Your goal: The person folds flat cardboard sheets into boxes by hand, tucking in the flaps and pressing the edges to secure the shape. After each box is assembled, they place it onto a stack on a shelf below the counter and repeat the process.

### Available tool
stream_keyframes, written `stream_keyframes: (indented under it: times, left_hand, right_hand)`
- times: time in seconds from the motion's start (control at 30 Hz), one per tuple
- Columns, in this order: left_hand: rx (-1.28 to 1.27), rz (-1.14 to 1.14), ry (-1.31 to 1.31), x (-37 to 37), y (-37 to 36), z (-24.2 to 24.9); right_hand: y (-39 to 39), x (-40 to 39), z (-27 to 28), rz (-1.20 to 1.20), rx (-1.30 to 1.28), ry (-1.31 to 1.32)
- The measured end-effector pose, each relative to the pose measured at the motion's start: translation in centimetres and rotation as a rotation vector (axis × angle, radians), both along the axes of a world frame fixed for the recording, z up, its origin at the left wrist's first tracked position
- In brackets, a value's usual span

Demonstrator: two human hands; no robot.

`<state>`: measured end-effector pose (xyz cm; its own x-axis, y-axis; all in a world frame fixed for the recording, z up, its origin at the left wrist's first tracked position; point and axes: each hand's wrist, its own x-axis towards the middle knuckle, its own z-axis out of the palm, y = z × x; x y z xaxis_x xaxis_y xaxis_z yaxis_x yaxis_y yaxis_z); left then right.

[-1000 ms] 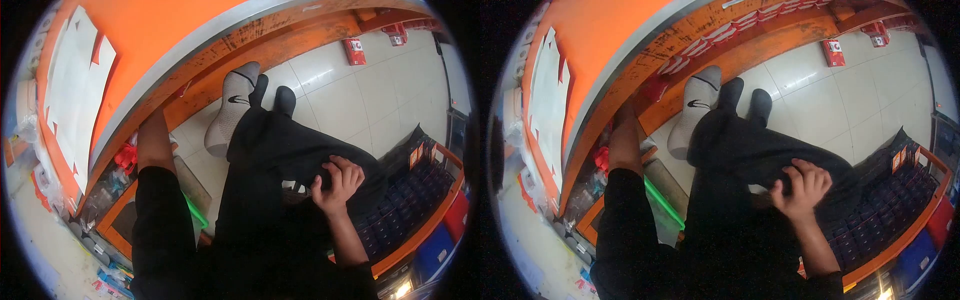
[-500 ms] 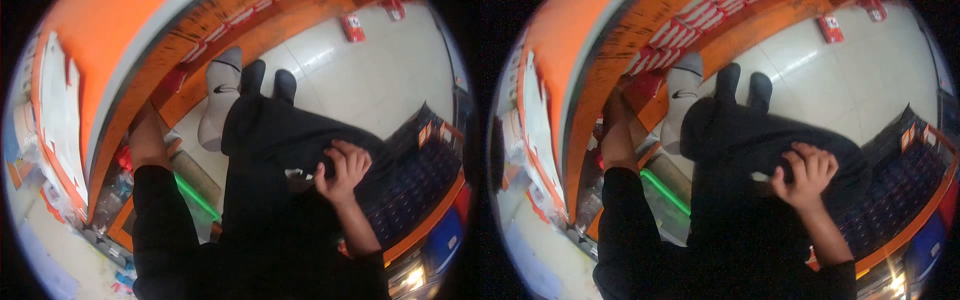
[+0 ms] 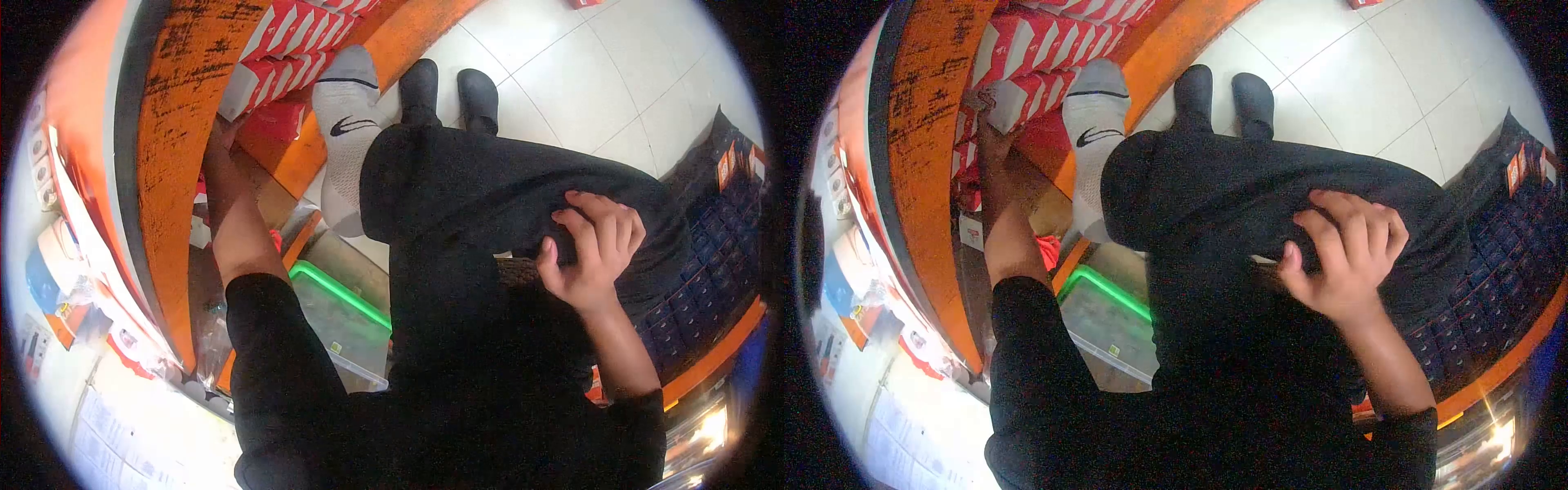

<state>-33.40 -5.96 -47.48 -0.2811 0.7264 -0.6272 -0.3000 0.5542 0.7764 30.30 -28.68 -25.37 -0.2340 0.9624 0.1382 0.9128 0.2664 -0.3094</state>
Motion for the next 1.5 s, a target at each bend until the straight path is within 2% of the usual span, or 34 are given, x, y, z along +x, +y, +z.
stream_keyframes:
  times: [0.07, 0.17, 0.63, 0.67, 0.7, 0.77, 0.83, 0.87, 0.93, 0.97, 1.03, 1.13, 1.23, 1.5]
  left_hand:
    - [-0.003, 0.016, -0.106, -0.4, -0.2, 0.3]
    - [0.001, -0.002, -0.118, -1.0, -0.2, 0.3]
    - [0.095, -0.156, 0.123, -2.7, 0.7, -1.4]
    - [0.136, -0.291, 0.240, -4.1, 1.0, -2.4]
    - [0.245, -0.590, 0.552, -4.0, 1.2, -2.2]
    - [0.428, -0.892, 1.119, -2.8, 1.3, -2.3]
    - [0.387, -0.759, 1.048, -2.7, 1.0, -2.8]
    - [0.250, -0.320, 0.484, -3.2, 0.8, -3.7]
    - [0.193, 0.117, 0.149, -3.2, 0.2, -4.1]
    - [0.201, 0.167, 0.084, -3.0, 0.1, -4.5]
    - [0.240, 0.143, -0.122, 1.2, -0.5, -1.6]
    - [0.161, 0.043, -0.195, -1.0, -0.5, -3.4]
    - [0.178, 0.064, -0.155, -3.5, 0.0, -4.5]
    - [0.214, 0.088, -0.043, -0.9, 1.7, -3.4]
  right_hand:
    - [0.0, 0.0, 0.0, -0.001, 0.002, 0.001]
    - [0.0, 0.1, 0.1, -0.004, 0.003, 0.004]
    - [-0.1, 0.5, -0.1, -0.008, -0.004, 0.004]
    - [-0.1, 0.5, -0.1, -0.011, -0.007, 0.013]
    - [-0.1, 0.5, -0.1, -0.015, -0.009, 0.022]
    - [-0.1, 0.5, -0.1, -0.014, -0.004, 0.014]
    - [-0.2, 0.6, -0.2, -0.014, -0.007, 0.015]
    - [-0.2, 0.5, -0.2, -0.013, 0.000, 0.011]
    - [-0.2, 0.5, -0.1, -0.014, -0.017, 0.017]
    - [-0.2, 0.5, -0.1, -0.014, -0.010, 0.012]
    - [-0.3, 0.5, -0.2, -0.006, -0.015, 0.016]
    - [-0.2, 0.5, -0.1, -0.003, -0.019, 0.011]
    - [-0.1, 0.4, -0.1, 0.000, -0.034, 0.013]
    - [0.0, 0.1, -0.2, -0.001, -0.026, 0.003]
